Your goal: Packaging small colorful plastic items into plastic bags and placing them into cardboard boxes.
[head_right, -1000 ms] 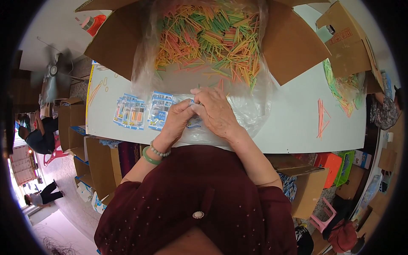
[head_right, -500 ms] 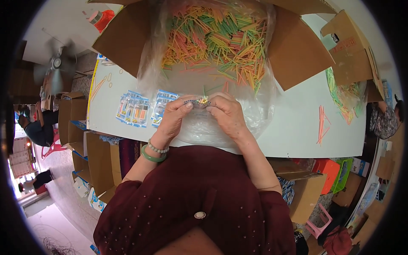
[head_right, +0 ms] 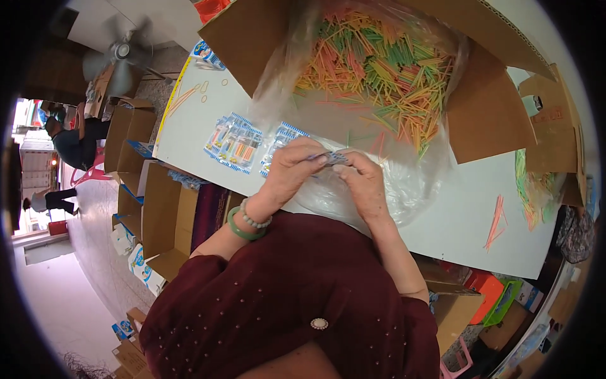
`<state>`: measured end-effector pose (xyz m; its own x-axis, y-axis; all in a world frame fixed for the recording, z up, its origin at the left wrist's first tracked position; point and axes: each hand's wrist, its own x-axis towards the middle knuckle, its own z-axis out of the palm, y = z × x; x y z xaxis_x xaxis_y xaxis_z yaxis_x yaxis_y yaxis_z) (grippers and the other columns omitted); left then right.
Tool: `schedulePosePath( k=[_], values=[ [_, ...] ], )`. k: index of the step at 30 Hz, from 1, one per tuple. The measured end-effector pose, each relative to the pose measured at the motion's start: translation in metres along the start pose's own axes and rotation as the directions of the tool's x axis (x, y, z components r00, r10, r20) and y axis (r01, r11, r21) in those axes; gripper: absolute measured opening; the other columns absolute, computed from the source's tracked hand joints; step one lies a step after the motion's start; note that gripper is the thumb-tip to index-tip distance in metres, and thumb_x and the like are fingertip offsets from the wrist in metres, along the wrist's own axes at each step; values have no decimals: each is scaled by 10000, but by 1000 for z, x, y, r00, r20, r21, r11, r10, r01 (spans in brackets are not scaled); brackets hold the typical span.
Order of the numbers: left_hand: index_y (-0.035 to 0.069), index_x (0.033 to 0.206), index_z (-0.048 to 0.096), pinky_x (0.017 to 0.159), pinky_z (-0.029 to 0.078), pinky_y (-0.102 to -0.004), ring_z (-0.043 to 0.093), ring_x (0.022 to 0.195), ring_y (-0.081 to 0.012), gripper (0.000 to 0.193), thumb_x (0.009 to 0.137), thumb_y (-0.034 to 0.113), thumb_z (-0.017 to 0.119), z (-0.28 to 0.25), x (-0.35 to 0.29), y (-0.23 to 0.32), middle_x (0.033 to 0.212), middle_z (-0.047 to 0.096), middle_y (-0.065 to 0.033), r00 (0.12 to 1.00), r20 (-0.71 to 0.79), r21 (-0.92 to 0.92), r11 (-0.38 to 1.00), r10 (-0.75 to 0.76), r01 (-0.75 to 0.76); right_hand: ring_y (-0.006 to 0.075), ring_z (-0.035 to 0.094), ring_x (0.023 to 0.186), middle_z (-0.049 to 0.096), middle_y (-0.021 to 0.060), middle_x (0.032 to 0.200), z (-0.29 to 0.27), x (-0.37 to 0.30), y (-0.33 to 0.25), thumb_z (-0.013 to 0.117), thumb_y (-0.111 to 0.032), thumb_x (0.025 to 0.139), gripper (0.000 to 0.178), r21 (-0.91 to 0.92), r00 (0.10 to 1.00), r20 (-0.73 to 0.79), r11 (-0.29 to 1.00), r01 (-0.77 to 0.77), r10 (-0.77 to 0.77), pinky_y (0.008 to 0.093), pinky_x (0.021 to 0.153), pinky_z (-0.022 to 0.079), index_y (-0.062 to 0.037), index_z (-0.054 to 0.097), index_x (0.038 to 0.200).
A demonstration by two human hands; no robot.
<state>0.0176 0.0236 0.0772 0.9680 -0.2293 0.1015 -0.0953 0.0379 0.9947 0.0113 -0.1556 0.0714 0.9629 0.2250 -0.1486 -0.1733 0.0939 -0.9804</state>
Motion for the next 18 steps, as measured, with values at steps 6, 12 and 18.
schedulePosePath(
  k=[6,12,18],
  values=[
    [7,935,689,700,455,-270,571,766,-143,204,760,-6,586,-77,-30,9,832,652,-49,917,-395,230,962,-46,148,225,578,843,614,90,911,1,3,12,567,-56,807,107,-423,961,228,874,240,-154,316,777,457,-10,605,895],
    [-9,1114,610,666,485,-333,614,731,-267,308,820,82,616,-131,-29,-20,813,651,-132,882,-447,883,233,152,407,304,552,845,598,74,885,-63,-2,24,578,-55,765,120,-846,898,140,421,328,-418,387,754,454,-66,601,882],
    [3,957,585,720,459,-425,556,786,-345,216,756,-6,508,-26,-12,-12,843,569,-168,884,304,704,541,356,-460,273,518,915,580,45,908,-59,0,-3,582,-64,744,125,-927,943,263,215,306,-205,371,808,434,-100,622,857]
  ],
)
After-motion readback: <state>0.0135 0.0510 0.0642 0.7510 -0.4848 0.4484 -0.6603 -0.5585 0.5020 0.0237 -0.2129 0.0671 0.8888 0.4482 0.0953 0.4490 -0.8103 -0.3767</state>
